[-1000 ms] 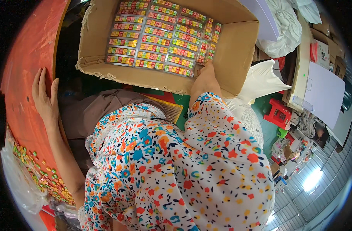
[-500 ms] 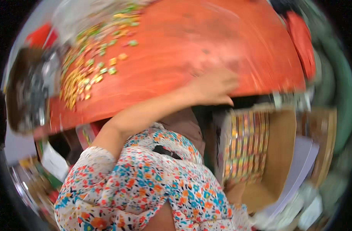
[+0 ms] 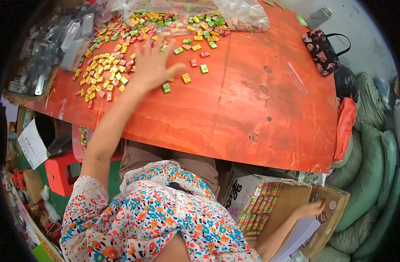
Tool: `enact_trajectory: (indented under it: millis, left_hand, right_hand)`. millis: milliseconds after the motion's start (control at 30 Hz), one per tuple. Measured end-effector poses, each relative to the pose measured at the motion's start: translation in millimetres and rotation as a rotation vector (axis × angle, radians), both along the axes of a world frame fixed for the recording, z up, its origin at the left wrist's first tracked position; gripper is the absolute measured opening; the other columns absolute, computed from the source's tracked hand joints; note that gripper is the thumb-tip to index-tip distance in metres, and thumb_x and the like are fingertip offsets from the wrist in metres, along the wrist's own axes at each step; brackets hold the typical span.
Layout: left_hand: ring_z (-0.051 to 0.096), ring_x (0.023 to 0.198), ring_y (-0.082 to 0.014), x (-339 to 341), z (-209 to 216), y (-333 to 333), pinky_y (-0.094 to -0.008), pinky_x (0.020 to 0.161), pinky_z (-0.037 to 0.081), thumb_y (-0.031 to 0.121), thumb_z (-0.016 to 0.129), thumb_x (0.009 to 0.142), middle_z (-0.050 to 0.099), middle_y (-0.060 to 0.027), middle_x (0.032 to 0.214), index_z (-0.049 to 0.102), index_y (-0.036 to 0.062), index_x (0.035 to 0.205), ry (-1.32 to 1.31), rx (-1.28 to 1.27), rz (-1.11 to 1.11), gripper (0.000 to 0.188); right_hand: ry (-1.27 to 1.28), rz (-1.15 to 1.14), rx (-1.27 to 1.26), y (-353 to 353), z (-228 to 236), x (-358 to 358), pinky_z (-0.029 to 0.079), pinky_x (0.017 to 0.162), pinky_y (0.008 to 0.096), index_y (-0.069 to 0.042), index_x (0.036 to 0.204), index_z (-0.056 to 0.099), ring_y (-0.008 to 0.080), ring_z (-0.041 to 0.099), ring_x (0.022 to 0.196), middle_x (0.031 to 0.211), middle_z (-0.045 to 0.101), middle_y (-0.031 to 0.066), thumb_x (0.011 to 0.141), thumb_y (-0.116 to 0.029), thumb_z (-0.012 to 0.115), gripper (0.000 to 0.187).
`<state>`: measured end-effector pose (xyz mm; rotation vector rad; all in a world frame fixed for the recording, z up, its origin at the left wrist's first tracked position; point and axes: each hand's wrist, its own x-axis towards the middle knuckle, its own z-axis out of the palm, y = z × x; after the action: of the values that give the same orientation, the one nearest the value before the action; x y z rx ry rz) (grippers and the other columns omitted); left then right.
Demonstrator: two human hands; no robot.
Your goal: Arranging small colored tags into rows on a plastic sheet and packing them into a box.
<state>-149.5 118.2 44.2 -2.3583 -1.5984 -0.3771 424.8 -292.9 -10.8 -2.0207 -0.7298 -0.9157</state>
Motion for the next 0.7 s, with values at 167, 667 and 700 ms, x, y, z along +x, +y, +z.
enact_trajectory:
  millis: [167,667,700]
  left_hand:
    - [0.013,0.146,-0.0408,-14.1,-26.6,44.9,-0.0675,0.109,0.014,0.077,0.039,0.085,0.017,-0.0133,0.159,0.029,0.0231,0.151,-0.067,-0.243,0.202,0.086]
    - [0.022,0.144,-0.0370,-31.9,-36.0,-58.2,-0.0662,0.112,0.009,0.074,0.044,0.083,0.027,-0.0182,0.155,0.025,0.0101,0.152,-0.052,-0.247,-0.202,0.096]
    - [0.023,0.144,-0.0358,-37.9,-42.7,-67.6,-0.0645,0.113,0.010,0.072,0.050,0.081,0.026,-0.0176,0.155,0.025,0.0069,0.151,-0.110,-0.179,-0.206,0.098]
  right_hand:
    - [0.266,0.722,-0.083,233.0,76.9,-139.9,0.041,0.103,0.0371,0.004,0.129,0.053,0.0252,0.050,0.124,0.129,0.056,0.0147,0.102,-0.019,0.042,0.037]
    - [-0.497,1.242,-1.005,558.5,-30.1,-370.7,0.016,0.107,0.0718,-0.032,0.146,0.039,0.0444,0.015,0.143,0.159,0.019,0.0089,0.096,-0.053,0.039,0.054]
    - [-0.501,1.262,-1.011,532.7,-20.8,-385.4,0.016,0.107,0.0718,-0.032,0.146,0.039,0.0444,0.015,0.143,0.159,0.019,0.0089,0.096,-0.053,0.039,0.054]
